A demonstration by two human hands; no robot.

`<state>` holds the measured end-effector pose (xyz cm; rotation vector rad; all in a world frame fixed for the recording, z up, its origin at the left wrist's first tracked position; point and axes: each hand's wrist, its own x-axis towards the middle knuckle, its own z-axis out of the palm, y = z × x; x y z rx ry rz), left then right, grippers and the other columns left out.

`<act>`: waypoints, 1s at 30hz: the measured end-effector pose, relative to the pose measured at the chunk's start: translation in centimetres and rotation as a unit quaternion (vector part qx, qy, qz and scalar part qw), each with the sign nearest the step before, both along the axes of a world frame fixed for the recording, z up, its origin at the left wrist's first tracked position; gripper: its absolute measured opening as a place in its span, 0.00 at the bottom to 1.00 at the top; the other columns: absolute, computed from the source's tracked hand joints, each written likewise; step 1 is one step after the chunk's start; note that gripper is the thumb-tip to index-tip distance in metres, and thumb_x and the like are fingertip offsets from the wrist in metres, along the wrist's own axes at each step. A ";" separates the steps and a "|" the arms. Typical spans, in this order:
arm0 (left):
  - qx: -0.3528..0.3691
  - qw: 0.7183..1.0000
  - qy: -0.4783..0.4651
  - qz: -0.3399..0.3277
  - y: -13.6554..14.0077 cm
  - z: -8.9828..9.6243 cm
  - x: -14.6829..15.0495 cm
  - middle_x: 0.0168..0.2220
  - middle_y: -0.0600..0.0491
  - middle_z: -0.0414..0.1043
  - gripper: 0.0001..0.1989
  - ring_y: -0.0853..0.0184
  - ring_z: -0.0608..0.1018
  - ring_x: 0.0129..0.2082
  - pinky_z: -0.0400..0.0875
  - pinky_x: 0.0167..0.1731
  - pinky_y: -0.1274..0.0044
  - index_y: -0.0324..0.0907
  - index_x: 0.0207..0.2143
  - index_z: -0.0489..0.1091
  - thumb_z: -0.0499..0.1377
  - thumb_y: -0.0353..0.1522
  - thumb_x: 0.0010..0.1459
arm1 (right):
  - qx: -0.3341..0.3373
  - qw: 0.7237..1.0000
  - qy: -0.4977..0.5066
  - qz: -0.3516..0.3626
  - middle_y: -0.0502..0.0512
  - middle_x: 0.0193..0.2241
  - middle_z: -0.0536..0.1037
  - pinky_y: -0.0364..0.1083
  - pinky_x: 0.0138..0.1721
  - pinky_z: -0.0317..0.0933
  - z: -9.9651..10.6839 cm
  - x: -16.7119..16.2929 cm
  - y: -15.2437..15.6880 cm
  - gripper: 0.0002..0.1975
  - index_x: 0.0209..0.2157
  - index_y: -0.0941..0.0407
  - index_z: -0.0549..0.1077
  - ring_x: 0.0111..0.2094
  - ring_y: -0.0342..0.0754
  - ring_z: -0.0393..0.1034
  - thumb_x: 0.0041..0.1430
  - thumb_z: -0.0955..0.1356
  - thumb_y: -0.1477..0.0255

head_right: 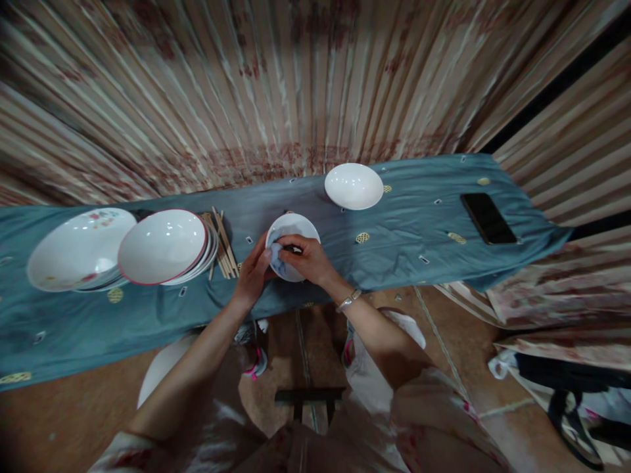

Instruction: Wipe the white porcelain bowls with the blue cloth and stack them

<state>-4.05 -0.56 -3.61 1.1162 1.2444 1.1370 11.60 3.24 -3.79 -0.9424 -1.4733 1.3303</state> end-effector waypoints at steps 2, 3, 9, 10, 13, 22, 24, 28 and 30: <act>0.000 1.000 0.000 -0.002 0.0 0.0 0.0 0.63 0.49 0.68 0.37 0.52 0.74 0.56 0.82 0.39 0.70 0.47 0.65 0.64 0.60 0.52 0.58 | 0.020 1.000 -0.003 -0.022 0.53 0.37 0.82 0.47 0.49 0.67 0.0 -0.2 0.3 0.11 0.35 0.55 0.80 0.42 0.48 0.76 0.51 0.73 0.64; -0.001 1.000 0.000 -0.005 -0.1 0.0 0.0 0.64 0.49 0.68 0.38 0.52 0.74 0.56 0.83 0.38 0.70 0.47 0.66 0.63 0.60 0.52 0.57 | 0.029 0.999 -0.006 -0.030 0.53 0.37 0.82 0.47 0.49 0.67 0.1 -0.2 0.5 0.11 0.35 0.55 0.80 0.42 0.48 0.76 0.51 0.72 0.64; -0.008 1.000 -0.008 -0.016 0.0 -0.3 0.0 0.64 0.48 0.67 0.41 0.52 0.75 0.56 0.83 0.38 0.69 0.45 0.67 0.60 0.60 0.54 0.57 | 0.054 0.996 -0.033 -0.069 0.52 0.37 0.82 0.48 0.47 0.67 0.5 -0.5 1.1 0.10 0.33 0.55 0.79 0.40 0.48 0.75 0.51 0.72 0.65; -0.006 1.000 -0.010 -0.019 0.0 -0.3 0.0 0.65 0.48 0.66 0.41 0.51 0.75 0.56 0.83 0.38 0.69 0.45 0.67 0.60 0.60 0.54 0.57 | 0.058 0.995 -0.038 -0.075 0.51 0.37 0.82 0.48 0.48 0.67 0.4 -0.5 1.2 0.09 0.34 0.55 0.79 0.40 0.48 0.75 0.51 0.72 0.65; 0.001 1.000 -0.011 -0.022 0.0 -0.2 0.0 0.66 0.49 0.65 0.40 0.50 0.73 0.58 0.83 0.39 0.68 0.48 0.67 0.60 0.60 0.54 0.57 | 0.074 0.992 -0.047 -0.095 0.52 0.38 0.82 0.48 0.48 0.67 0.3 -0.6 1.4 0.09 0.34 0.54 0.79 0.41 0.49 0.75 0.53 0.71 0.65; 0.001 0.999 -0.025 -0.025 -0.3 0.2 0.1 0.67 0.48 0.63 0.39 0.49 0.71 0.60 0.83 0.42 0.66 0.46 0.67 0.60 0.61 0.52 0.57 | 0.160 0.962 -0.161 -0.149 0.58 0.47 0.80 0.48 0.45 0.71 0.3 -0.1 1.8 0.09 0.39 0.54 0.79 0.47 0.51 0.75 0.59 0.69 0.67; 0.001 0.999 -0.022 -0.028 -0.3 0.3 0.0 0.66 0.49 0.65 0.40 0.49 0.72 0.60 0.83 0.42 0.65 0.47 0.67 0.60 0.60 0.53 0.57 | 0.190 0.944 -0.217 -0.159 0.58 0.48 0.80 0.50 0.50 0.70 0.1 0.1 2.0 0.09 0.41 0.54 0.78 0.49 0.51 0.75 0.61 0.68 0.68; -0.007 0.999 -0.026 -0.027 -0.3 0.3 0.0 0.63 0.47 0.69 0.41 0.51 0.75 0.56 0.83 0.41 0.66 0.46 0.67 0.60 0.61 0.54 0.56 | 0.249 0.898 -0.319 -0.172 0.60 0.51 0.79 0.53 0.58 0.65 -0.3 0.4 2.2 0.10 0.44 0.55 0.78 0.53 0.54 0.72 0.63 0.67 0.71; -0.011 0.999 -0.030 -0.028 -0.3 0.4 0.0 0.63 0.48 0.69 0.42 0.51 0.75 0.55 0.83 0.40 0.66 0.47 0.67 0.60 0.61 0.54 0.55 | 0.265 0.878 -0.361 -0.165 0.61 0.52 0.78 0.53 0.59 0.63 -0.3 0.4 2.1 0.11 0.45 0.55 0.77 0.54 0.55 0.71 0.64 0.66 0.72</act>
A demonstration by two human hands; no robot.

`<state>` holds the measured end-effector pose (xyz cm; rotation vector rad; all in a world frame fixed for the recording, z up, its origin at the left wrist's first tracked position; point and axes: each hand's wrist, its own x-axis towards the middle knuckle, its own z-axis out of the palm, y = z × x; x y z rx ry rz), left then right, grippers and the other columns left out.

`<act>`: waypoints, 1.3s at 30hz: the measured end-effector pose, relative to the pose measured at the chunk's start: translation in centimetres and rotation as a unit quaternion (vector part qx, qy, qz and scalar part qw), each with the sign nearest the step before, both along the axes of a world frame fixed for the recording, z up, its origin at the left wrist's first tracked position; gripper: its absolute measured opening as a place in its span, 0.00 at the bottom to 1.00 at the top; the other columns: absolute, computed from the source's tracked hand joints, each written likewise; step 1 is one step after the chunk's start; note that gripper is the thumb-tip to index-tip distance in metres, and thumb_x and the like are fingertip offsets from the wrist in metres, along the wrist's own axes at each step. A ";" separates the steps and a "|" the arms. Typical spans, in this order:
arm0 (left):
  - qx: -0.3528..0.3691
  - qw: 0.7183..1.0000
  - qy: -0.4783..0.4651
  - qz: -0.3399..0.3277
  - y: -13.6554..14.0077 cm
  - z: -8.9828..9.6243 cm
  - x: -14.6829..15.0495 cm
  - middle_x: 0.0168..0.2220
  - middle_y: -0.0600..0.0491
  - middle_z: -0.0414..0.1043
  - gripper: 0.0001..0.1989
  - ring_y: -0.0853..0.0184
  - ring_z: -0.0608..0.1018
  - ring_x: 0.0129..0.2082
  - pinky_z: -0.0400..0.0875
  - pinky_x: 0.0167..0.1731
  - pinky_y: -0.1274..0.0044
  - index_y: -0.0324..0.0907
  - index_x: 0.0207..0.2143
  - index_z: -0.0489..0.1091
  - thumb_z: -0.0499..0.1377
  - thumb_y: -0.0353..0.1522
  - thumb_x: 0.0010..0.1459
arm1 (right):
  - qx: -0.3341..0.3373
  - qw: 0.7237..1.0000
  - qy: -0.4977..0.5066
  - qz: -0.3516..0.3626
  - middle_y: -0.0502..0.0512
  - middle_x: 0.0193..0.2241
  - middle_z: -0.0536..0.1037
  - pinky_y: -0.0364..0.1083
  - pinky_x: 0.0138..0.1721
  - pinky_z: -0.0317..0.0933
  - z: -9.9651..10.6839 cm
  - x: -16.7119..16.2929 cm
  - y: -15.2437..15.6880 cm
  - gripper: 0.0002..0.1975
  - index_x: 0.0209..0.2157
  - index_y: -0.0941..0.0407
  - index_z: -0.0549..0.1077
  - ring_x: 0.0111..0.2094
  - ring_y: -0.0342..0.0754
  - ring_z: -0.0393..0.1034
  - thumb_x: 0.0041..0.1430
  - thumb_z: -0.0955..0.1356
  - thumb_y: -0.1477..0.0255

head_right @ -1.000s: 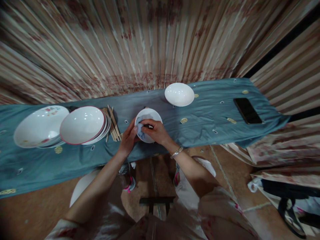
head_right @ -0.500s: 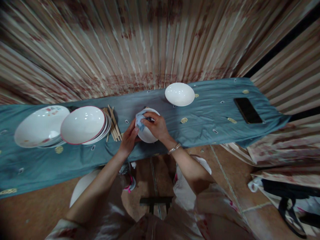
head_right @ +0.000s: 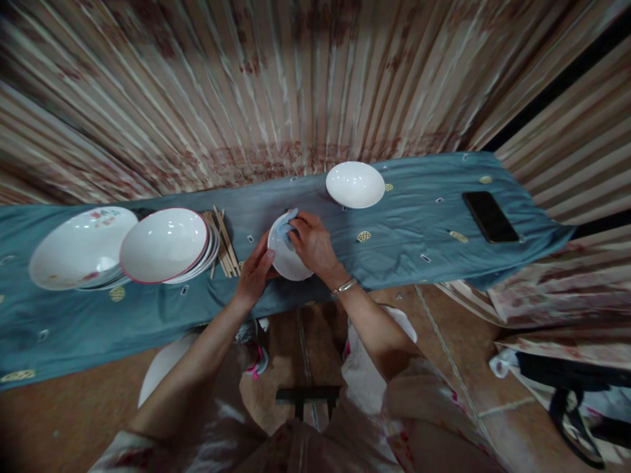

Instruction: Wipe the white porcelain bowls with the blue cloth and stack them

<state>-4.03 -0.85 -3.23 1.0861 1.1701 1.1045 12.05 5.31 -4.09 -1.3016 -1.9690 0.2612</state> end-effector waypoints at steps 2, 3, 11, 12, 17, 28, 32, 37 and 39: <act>-0.005 1.000 0.000 0.001 0.0 0.1 0.0 0.63 0.48 0.68 0.42 0.50 0.75 0.56 0.83 0.40 0.66 0.48 0.67 0.60 0.62 0.54 0.54 | 0.003 0.999 -0.046 0.001 0.62 0.53 0.77 0.53 0.59 0.62 0.1 0.0 -0.2 0.11 0.46 0.56 0.77 0.53 0.55 0.70 0.65 0.65 0.74; -0.007 1.000 0.000 0.004 0.0 0.1 0.0 0.64 0.49 0.68 0.42 0.50 0.74 0.56 0.83 0.39 0.67 0.48 0.67 0.60 0.62 0.54 0.54 | 0.003 0.998 -0.067 0.003 0.62 0.53 0.77 0.54 0.59 0.62 0.2 -0.1 -0.3 0.11 0.47 0.57 0.77 0.53 0.56 0.69 0.66 0.65 0.74; -0.013 1.000 0.010 0.012 -0.1 0.1 0.1 0.65 0.50 0.67 0.41 0.49 0.75 0.55 0.83 0.37 0.66 0.50 0.67 0.61 0.62 0.54 0.54 | -0.014 0.986 -0.167 0.005 0.69 0.56 0.72 0.55 0.57 0.62 0.5 -0.2 -1.0 0.15 0.50 0.62 0.75 0.53 0.59 0.66 0.68 0.61 0.77; -0.013 1.000 0.012 0.012 -0.1 0.1 0.1 0.65 0.50 0.66 0.41 0.49 0.75 0.55 0.83 0.37 0.66 0.50 0.67 0.61 0.62 0.54 0.54 | -0.012 0.985 -0.173 0.004 0.69 0.56 0.73 0.55 0.57 0.62 0.5 -0.1 -1.0 0.15 0.50 0.62 0.75 0.53 0.58 0.66 0.68 0.61 0.77; -0.005 1.000 0.010 0.006 -0.1 0.3 0.0 0.64 0.50 0.67 0.41 0.50 0.75 0.55 0.83 0.35 0.68 0.50 0.66 0.61 0.62 0.54 0.54 | -0.007 0.979 -0.205 -0.005 0.67 0.55 0.74 0.53 0.55 0.62 0.5 -0.1 -1.2 0.15 0.47 0.62 0.77 0.51 0.57 0.66 0.68 0.61 0.77; -0.007 1.000 0.008 0.002 0.0 0.1 0.0 0.59 0.49 0.72 0.41 0.52 0.76 0.51 0.83 0.37 0.66 0.49 0.67 0.61 0.61 0.54 0.55 | -0.013 0.970 -0.244 -0.007 0.69 0.53 0.75 0.53 0.53 0.61 0.7 0.3 -1.6 0.14 0.42 0.63 0.77 0.49 0.57 0.67 0.67 0.60 0.79; -0.010 1.000 0.009 0.002 0.0 0.3 0.0 0.59 0.48 0.72 0.41 0.52 0.76 0.51 0.82 0.38 0.65 0.49 0.66 0.61 0.62 0.54 0.54 | -0.031 0.968 -0.248 -0.001 0.68 0.51 0.76 0.52 0.53 0.61 0.7 0.7 -1.6 0.12 0.40 0.63 0.77 0.49 0.57 0.68 0.64 0.62 0.80; -0.005 1.000 0.008 0.003 0.1 0.2 0.0 0.59 0.48 0.72 0.41 0.53 0.77 0.50 0.82 0.38 0.65 0.49 0.67 0.61 0.61 0.54 0.54 | -0.064 0.970 -0.236 0.015 0.67 0.47 0.78 0.51 0.53 0.62 0.8 1.1 -1.8 0.11 0.38 0.61 0.77 0.49 0.56 0.70 0.60 0.63 0.82; -0.008 1.000 0.009 0.007 0.1 0.0 0.0 0.60 0.48 0.72 0.42 0.53 0.77 0.49 0.82 0.38 0.65 0.48 0.67 0.61 0.62 0.54 0.54 | -0.078 0.967 -0.241 0.017 0.66 0.43 0.80 0.50 0.52 0.63 1.0 1.3 -1.9 0.10 0.37 0.61 0.78 0.47 0.55 0.72 0.59 0.64 0.81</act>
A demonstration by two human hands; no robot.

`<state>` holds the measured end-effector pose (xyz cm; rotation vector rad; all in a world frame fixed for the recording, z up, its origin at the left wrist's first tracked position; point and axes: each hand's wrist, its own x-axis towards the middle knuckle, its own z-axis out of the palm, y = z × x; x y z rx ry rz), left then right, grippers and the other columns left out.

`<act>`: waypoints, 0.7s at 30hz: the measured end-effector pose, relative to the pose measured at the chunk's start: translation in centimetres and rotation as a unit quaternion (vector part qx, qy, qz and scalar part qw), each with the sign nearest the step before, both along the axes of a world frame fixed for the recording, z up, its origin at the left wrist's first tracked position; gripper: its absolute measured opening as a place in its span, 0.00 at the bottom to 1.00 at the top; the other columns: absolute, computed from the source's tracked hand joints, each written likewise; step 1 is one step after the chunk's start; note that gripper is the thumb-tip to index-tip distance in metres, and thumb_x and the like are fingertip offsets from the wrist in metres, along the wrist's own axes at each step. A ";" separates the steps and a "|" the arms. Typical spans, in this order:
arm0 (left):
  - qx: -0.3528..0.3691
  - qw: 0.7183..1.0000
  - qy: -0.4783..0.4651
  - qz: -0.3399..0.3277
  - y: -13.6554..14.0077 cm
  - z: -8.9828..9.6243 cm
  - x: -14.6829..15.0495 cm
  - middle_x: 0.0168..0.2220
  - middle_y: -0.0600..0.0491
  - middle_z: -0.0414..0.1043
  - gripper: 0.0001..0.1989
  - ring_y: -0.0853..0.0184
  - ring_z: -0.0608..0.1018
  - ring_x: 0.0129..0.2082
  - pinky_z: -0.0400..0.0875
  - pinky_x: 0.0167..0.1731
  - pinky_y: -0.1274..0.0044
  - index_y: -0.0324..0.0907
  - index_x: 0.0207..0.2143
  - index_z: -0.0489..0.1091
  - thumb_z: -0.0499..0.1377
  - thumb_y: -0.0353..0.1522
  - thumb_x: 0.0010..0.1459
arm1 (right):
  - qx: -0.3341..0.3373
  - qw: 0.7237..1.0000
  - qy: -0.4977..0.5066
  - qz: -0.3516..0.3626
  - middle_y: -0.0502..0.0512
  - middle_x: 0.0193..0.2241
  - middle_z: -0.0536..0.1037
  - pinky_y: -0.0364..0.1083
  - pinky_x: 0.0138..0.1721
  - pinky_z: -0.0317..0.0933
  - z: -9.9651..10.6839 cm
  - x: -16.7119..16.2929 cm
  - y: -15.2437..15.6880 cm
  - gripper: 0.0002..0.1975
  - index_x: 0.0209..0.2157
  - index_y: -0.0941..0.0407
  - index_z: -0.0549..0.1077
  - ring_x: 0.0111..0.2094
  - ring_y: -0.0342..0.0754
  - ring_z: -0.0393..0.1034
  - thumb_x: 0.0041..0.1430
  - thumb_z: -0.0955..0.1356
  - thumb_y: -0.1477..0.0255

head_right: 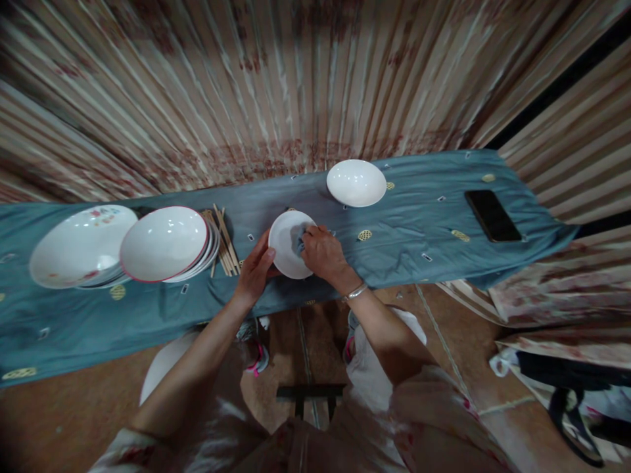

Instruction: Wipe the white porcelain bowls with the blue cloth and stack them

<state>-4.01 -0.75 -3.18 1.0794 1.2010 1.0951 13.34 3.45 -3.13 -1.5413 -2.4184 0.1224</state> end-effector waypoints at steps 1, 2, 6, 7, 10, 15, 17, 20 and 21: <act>-0.002 1.000 0.001 0.002 0.0 0.0 0.0 0.60 0.48 0.72 0.42 0.53 0.78 0.49 0.82 0.38 0.65 0.48 0.67 0.61 0.62 0.55 0.54 | -0.008 1.000 -0.004 0.001 0.65 0.42 0.80 0.50 0.52 0.64 0.1 0.1 0.0 0.10 0.36 0.60 0.78 0.46 0.55 0.72 0.59 0.65 0.81; -0.003 1.000 0.002 0.004 0.0 -0.1 0.0 0.60 0.48 0.71 0.42 0.53 0.78 0.49 0.82 0.38 0.65 0.49 0.67 0.61 0.62 0.55 0.54 | -0.017 1.000 -0.008 0.003 0.64 0.40 0.80 0.50 0.51 0.64 0.3 0.2 -0.1 0.10 0.35 0.60 0.78 0.45 0.55 0.73 0.58 0.65 0.81; -0.001 1.000 0.002 0.004 0.0 0.1 0.1 0.59 0.48 0.73 0.42 0.54 0.78 0.47 0.82 0.37 0.66 0.49 0.67 0.61 0.61 0.55 0.54 | -0.057 0.998 -0.027 0.006 0.64 0.38 0.82 0.50 0.46 0.66 0.8 0.4 -0.3 0.09 0.34 0.60 0.79 0.43 0.56 0.74 0.57 0.66 0.80; 0.000 1.000 0.003 0.003 0.0 0.2 0.1 0.59 0.48 0.73 0.42 0.54 0.78 0.47 0.82 0.37 0.66 0.48 0.67 0.61 0.61 0.55 0.54 | -0.066 0.997 -0.031 0.007 0.64 0.38 0.82 0.50 0.46 0.66 0.9 0.4 -0.4 0.09 0.34 0.60 0.79 0.43 0.56 0.74 0.57 0.66 0.79; -0.002 1.000 0.007 -0.001 -0.1 0.2 0.1 0.59 0.48 0.73 0.42 0.54 0.78 0.47 0.82 0.37 0.66 0.48 0.67 0.60 0.61 0.55 0.54 | -0.091 0.996 -0.022 0.016 0.63 0.39 0.82 0.48 0.45 0.65 0.8 0.7 -0.4 0.09 0.36 0.59 0.80 0.43 0.55 0.75 0.57 0.67 0.78; -0.003 1.000 0.003 0.001 -0.1 0.0 0.1 0.57 0.48 0.74 0.42 0.54 0.78 0.47 0.82 0.38 0.65 0.48 0.67 0.60 0.61 0.55 0.54 | -0.159 0.984 0.054 0.064 0.57 0.37 0.84 0.46 0.41 0.64 0.6 1.4 0.0 0.09 0.36 0.57 0.82 0.39 0.52 0.76 0.55 0.69 0.76; -0.004 1.000 0.001 0.002 -0.1 0.0 0.1 0.57 0.49 0.74 0.42 0.54 0.79 0.47 0.83 0.38 0.65 0.48 0.67 0.61 0.61 0.55 0.54 | -0.196 0.972 0.087 0.097 0.55 0.35 0.84 0.44 0.38 0.63 0.8 1.6 0.3 0.09 0.34 0.55 0.82 0.36 0.50 0.76 0.54 0.69 0.76; -0.003 1.000 0.001 0.007 -0.1 0.1 0.1 0.58 0.48 0.73 0.43 0.53 0.78 0.47 0.83 0.37 0.65 0.47 0.67 0.61 0.62 0.55 0.53 | -0.243 0.952 0.131 0.129 0.52 0.32 0.83 0.43 0.34 0.61 1.1 1.7 0.5 0.10 0.33 0.55 0.82 0.32 0.47 0.74 0.52 0.68 0.76; -0.003 1.000 0.001 0.007 -0.1 0.1 0.1 0.59 0.48 0.72 0.43 0.53 0.78 0.48 0.83 0.37 0.65 0.47 0.67 0.61 0.62 0.55 0.53 | -0.256 0.946 0.148 0.136 0.52 0.31 0.83 0.42 0.34 0.61 1.2 1.7 0.5 0.10 0.32 0.55 0.82 0.32 0.46 0.73 0.52 0.67 0.76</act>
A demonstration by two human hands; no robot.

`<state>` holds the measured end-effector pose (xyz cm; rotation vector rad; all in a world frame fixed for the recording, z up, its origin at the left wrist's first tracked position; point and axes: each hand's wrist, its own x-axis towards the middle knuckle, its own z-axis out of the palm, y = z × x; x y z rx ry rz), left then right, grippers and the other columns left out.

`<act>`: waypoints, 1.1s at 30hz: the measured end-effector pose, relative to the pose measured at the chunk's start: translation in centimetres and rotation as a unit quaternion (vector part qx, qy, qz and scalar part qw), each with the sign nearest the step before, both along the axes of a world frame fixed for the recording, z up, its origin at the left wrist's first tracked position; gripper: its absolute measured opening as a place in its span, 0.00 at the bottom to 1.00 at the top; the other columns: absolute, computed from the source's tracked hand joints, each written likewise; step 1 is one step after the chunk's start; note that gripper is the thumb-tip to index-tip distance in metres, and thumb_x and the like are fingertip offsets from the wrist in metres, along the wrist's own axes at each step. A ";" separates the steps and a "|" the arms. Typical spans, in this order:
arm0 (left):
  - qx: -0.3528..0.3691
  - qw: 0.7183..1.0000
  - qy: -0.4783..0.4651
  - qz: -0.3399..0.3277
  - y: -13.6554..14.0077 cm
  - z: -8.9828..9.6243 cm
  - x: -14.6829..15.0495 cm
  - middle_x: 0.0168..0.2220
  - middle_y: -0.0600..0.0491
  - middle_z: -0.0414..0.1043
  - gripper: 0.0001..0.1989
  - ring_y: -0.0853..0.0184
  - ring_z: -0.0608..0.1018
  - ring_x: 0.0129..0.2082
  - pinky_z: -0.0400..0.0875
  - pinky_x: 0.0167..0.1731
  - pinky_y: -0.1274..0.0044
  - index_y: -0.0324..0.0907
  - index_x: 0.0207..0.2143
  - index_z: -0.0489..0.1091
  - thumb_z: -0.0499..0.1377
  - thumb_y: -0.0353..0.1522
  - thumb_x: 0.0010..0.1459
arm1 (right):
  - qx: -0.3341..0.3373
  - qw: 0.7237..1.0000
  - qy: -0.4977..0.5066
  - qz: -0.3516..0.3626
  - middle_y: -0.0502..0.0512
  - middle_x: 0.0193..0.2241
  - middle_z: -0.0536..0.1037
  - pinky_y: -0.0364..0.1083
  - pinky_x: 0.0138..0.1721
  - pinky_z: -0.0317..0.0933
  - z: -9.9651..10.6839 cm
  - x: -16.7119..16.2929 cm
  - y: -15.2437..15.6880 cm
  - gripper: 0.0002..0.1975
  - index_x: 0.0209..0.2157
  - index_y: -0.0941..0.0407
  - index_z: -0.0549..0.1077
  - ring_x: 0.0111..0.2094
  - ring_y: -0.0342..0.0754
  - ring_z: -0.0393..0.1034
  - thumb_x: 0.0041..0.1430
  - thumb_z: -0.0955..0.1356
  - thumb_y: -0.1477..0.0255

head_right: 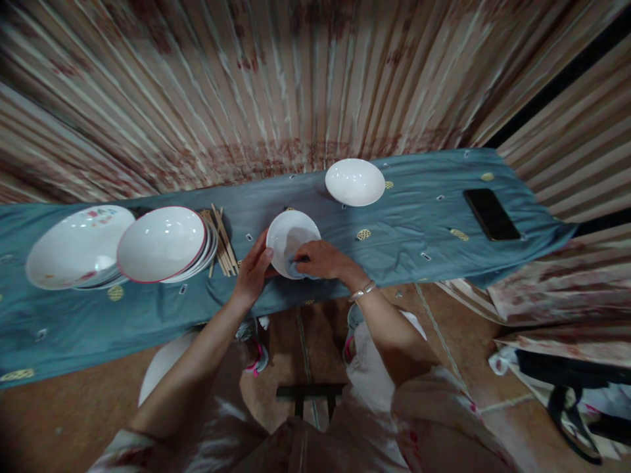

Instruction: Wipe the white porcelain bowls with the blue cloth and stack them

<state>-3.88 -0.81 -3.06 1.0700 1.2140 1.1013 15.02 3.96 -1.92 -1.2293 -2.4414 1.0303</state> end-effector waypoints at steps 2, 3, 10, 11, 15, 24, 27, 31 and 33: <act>0.002 1.000 0.002 0.000 0.0 0.0 0.0 0.60 0.48 0.72 0.43 0.52 0.78 0.49 0.83 0.37 0.65 0.47 0.67 0.61 0.62 0.55 0.54 | -0.029 0.999 0.043 0.002 0.50 0.29 0.82 0.41 0.33 0.61 0.1 0.0 0.0 0.10 0.32 0.55 0.82 0.30 0.45 0.72 0.50 0.67 0.76; 0.003 1.000 0.003 0.001 0.0 0.0 0.0 0.60 0.48 0.71 0.42 0.52 0.78 0.49 0.83 0.37 0.65 0.48 0.67 0.61 0.62 0.55 0.54 | -0.046 0.997 0.065 0.001 0.49 0.29 0.81 0.41 0.33 0.61 0.1 0.0 0.0 0.11 0.32 0.55 0.82 0.30 0.44 0.71 0.49 0.67 0.76; 0.003 1.000 0.003 -0.004 -0.1 0.1 0.0 0.61 0.48 0.70 0.41 0.54 0.78 0.49 0.83 0.37 0.68 0.47 0.68 0.59 0.61 0.53 0.56 | -0.194 0.955 0.224 -0.014 0.49 0.27 0.78 0.40 0.29 0.61 -0.1 -0.5 -0.3 0.13 0.34 0.59 0.81 0.27 0.41 0.68 0.47 0.67 0.73; 0.005 1.000 0.005 -0.004 0.0 0.1 0.0 0.61 0.47 0.71 0.41 0.55 0.78 0.48 0.83 0.37 0.68 0.46 0.68 0.59 0.61 0.53 0.56 | -0.210 0.947 0.243 -0.021 0.49 0.27 0.78 0.40 0.29 0.61 -0.2 -0.6 -0.3 0.14 0.35 0.59 0.81 0.27 0.41 0.67 0.47 0.68 0.72; 0.039 0.999 0.025 0.002 0.2 -0.3 -0.1 0.58 0.46 0.73 0.40 0.58 0.78 0.44 0.82 0.37 0.70 0.44 0.66 0.63 0.60 0.53 0.56 | -0.261 0.919 0.289 -0.056 0.48 0.26 0.77 0.40 0.27 0.59 -0.4 -1.1 -0.5 0.16 0.39 0.60 0.80 0.24 0.39 0.65 0.47 0.71 0.68; 0.026 1.000 0.014 0.003 0.4 -0.7 -0.1 0.63 0.49 0.69 0.37 0.57 0.78 0.47 0.83 0.34 0.70 0.48 0.66 0.62 0.60 0.51 0.58 | -0.190 0.903 0.378 -0.073 0.49 0.31 0.79 0.42 0.37 0.65 -0.8 -2.1 -0.7 0.10 0.33 0.58 0.80 0.33 0.43 0.71 0.50 0.72 0.67; 0.035 0.999 0.023 0.001 0.3 -0.6 -0.1 0.63 0.49 0.69 0.36 0.54 0.77 0.52 0.83 0.37 0.69 0.48 0.66 0.63 0.59 0.51 0.59 | -0.134 0.914 0.375 -0.078 0.52 0.36 0.81 0.45 0.44 0.66 -1.3 -2.4 -0.6 0.08 0.33 0.56 0.80 0.38 0.46 0.74 0.52 0.72 0.67; 0.040 0.999 0.019 -0.003 0.2 -0.8 -0.2 0.65 0.47 0.66 0.38 0.50 0.74 0.58 0.83 0.39 0.68 0.45 0.67 0.61 0.59 0.52 0.59 | -0.033 0.925 0.365 -0.099 0.55 0.43 0.81 0.47 0.52 0.66 -2.0 -3.0 -0.6 0.07 0.35 0.55 0.79 0.48 0.49 0.75 0.56 0.71 0.69; 0.039 0.999 0.020 -0.002 0.1 -0.8 -0.1 0.66 0.47 0.65 0.39 0.50 0.73 0.59 0.83 0.40 0.67 0.45 0.67 0.60 0.59 0.52 0.59 | 0.022 0.930 0.351 -0.110 0.57 0.47 0.80 0.48 0.54 0.66 -2.5 -3.3 -0.5 0.07 0.37 0.55 0.78 0.51 0.50 0.74 0.58 0.69 0.71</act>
